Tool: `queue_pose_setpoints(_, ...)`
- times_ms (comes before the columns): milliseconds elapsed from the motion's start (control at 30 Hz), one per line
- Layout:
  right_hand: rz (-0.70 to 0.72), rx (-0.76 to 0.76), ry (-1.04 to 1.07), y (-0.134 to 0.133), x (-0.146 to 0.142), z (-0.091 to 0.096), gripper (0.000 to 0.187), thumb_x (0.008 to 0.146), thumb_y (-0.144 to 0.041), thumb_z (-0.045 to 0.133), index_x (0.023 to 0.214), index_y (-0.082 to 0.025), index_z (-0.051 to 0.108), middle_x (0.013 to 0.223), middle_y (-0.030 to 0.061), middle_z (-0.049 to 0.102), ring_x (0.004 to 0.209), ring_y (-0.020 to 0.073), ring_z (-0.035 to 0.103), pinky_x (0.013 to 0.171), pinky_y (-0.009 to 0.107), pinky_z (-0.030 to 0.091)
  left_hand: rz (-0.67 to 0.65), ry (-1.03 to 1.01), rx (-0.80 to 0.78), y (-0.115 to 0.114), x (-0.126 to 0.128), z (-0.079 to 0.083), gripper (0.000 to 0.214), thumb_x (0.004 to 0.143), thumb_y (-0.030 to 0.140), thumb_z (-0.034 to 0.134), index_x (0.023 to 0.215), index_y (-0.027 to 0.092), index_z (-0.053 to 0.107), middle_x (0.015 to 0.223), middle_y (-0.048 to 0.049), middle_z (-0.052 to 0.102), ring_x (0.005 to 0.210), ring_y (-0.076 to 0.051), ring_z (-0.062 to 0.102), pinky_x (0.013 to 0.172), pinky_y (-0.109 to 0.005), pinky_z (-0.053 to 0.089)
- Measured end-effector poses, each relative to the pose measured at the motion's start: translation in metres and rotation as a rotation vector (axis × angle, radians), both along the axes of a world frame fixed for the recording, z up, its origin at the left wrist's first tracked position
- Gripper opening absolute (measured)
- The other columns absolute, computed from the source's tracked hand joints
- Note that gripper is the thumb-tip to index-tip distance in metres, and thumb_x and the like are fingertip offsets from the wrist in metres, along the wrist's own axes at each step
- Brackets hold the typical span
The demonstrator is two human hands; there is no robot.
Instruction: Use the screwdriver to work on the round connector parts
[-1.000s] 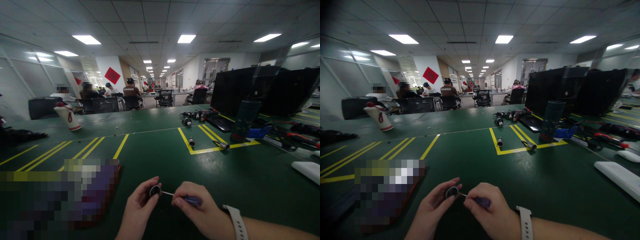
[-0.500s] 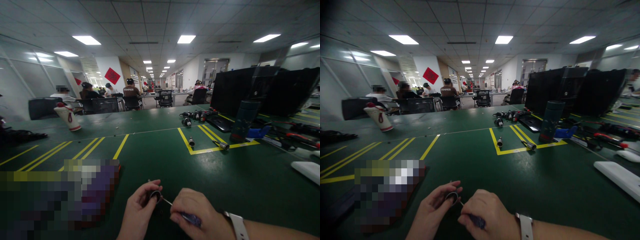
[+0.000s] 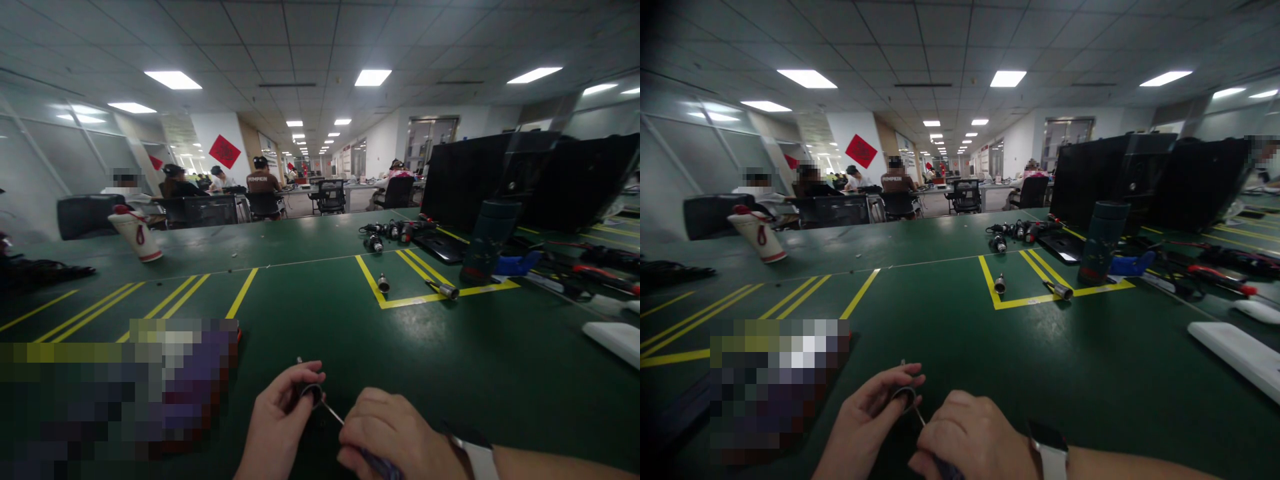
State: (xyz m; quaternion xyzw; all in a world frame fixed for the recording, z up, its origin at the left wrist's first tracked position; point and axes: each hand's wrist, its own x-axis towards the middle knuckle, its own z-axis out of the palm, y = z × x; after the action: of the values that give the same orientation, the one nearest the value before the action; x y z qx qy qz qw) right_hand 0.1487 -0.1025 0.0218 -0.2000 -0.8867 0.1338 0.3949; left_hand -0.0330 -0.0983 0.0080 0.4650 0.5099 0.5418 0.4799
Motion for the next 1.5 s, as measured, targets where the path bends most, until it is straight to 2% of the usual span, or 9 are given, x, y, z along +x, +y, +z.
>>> queue_pose_setpoints(267, -0.159, -0.26, 0.171, -0.002, 0.001, 0.005, 0.025, 0.088, -0.026, 0.047, 0.07, -0.016, 0.06, 0.06, 0.0031, 0.063, 0.057, 0.0113, 0.056, 0.057, 0.021, 0.044, 0.051, -0.062, -0.047, -0.001, 0.002, 0.009, 0.01, 0.061, 0.016, 0.069, 0.071, 0.016, 0.068, 0.102, -0.0086, 0.067, 0.096, -0.029, 0.064, 0.078, -0.036, 0.056)
queue_pose_setpoints(533, -0.167, -0.344, 0.135, 0.002, -0.002, -0.002, 0.021, 0.084, -0.025, 0.051, 0.069, -0.015, 0.061, 0.06, 0.0032, 0.063, 0.058, 0.0122, 0.058, 0.059, 0.021, 0.044, 0.066, -0.105, -0.059, -0.005, 0.005, 0.015, 0.011, 0.061, 0.014, 0.069, 0.072, 0.016, 0.07, 0.103, -0.0094, 0.067, 0.098, -0.03, 0.063, 0.08, -0.038, 0.055)
queue_pose_setpoints(700, -0.197, -0.411, 0.119, 0.0, 0.0, 0.006, 0.022, 0.081, -0.027, 0.049, 0.064, -0.016, 0.057, 0.058, 0.0026, 0.058, 0.057, 0.0134, 0.055, 0.057, 0.024, 0.042, 0.068, -0.123, -0.065, -0.006, 0.005, 0.016, 0.012, 0.061, 0.013, 0.068, 0.072, 0.016, 0.071, 0.102, -0.0097, 0.068, 0.098, -0.03, 0.063, 0.081, -0.039, 0.055)
queue_pose_setpoints(833, -0.224, -0.773, 0.136, 0.004, -0.001, 0.01, 0.031, 0.08, -0.039, 0.048, 0.058, -0.017, 0.049, 0.049, -0.0018, 0.047, 0.046, 0.0114, 0.045, 0.046, 0.024, 0.036, 0.068, -0.136, -0.072, -0.005, 0.006, 0.016, 0.015, 0.06, 0.012, 0.068, 0.074, 0.016, 0.071, 0.104, -0.0105, 0.068, 0.097, -0.03, 0.064, 0.081, -0.038, 0.055)
queue_pose_setpoints(967, -0.158, -1.244, 0.387, 0.014, -0.007, 0.0, 0.04, 0.071, -0.055, 0.056, 0.063, -0.017, 0.049, 0.044, -0.0045, 0.047, 0.038, 0.0096, 0.045, 0.041, 0.022, 0.037, 0.056, -0.171, -0.09, -0.004, 0.006, 0.017, 0.02, 0.058, 0.01, 0.068, 0.076, 0.015, 0.072, 0.108, -0.011, 0.068, 0.1, -0.03, 0.063, 0.082, -0.038, 0.054)
queue_pose_setpoints(1067, -0.094, -1.372, 0.626, 0.019, -0.009, -0.006, 0.039, 0.071, -0.053, 0.061, 0.066, -0.015, 0.052, 0.045, -0.0035, 0.052, 0.038, 0.0098, 0.048, 0.041, 0.022, 0.04, 0.049, -0.198, -0.099, -0.005, 0.005, 0.016, 0.021, 0.059, 0.009, 0.067, 0.079, 0.015, 0.072, 0.111, -0.0113, 0.067, 0.103, -0.031, 0.062, 0.083, -0.038, 0.054)
queue_pose_setpoints(1200, -0.012, -1.243, 0.774, 0.018, -0.004, -0.001, 0.032, 0.079, -0.045, 0.059, 0.069, -0.015, 0.056, 0.053, -0.0016, 0.056, 0.048, 0.011, 0.054, 0.05, 0.024, 0.046, 0.036, -0.185, -0.091, -0.005, 0.004, 0.016, 0.025, 0.059, 0.008, 0.064, 0.081, 0.017, 0.072, 0.112, -0.0109, 0.067, 0.104, -0.031, 0.062, 0.086, -0.04, 0.052)
queue_pose_setpoints(1400, -0.049, -0.646, 0.327, 0.007, 0.003, 0.006, 0.024, 0.086, -0.031, 0.054, 0.075, -0.014, 0.065, 0.068, 0.0043, 0.062, 0.064, 0.013, 0.056, 0.062, 0.025, 0.045, 0.011, -0.113, -0.058, -0.006, 0.004, 0.013, 0.023, 0.064, 0.013, 0.065, 0.085, 0.019, 0.071, 0.114, -0.0093, 0.066, 0.103, -0.029, 0.063, 0.09, -0.038, 0.049)
queue_pose_setpoints(1500, -0.011, -0.456, 0.233, 0.005, 0.002, 0.005, 0.017, 0.086, -0.024, 0.052, 0.08, -0.015, 0.065, 0.072, 0.0047, 0.063, 0.069, 0.0131, 0.057, 0.066, 0.025, 0.045, 0.002, -0.074, -0.037, -0.006, 0.003, 0.012, 0.021, 0.067, 0.015, 0.065, 0.086, 0.02, 0.07, 0.115, -0.0084, 0.066, 0.103, -0.028, 0.063, 0.089, -0.037, 0.05)
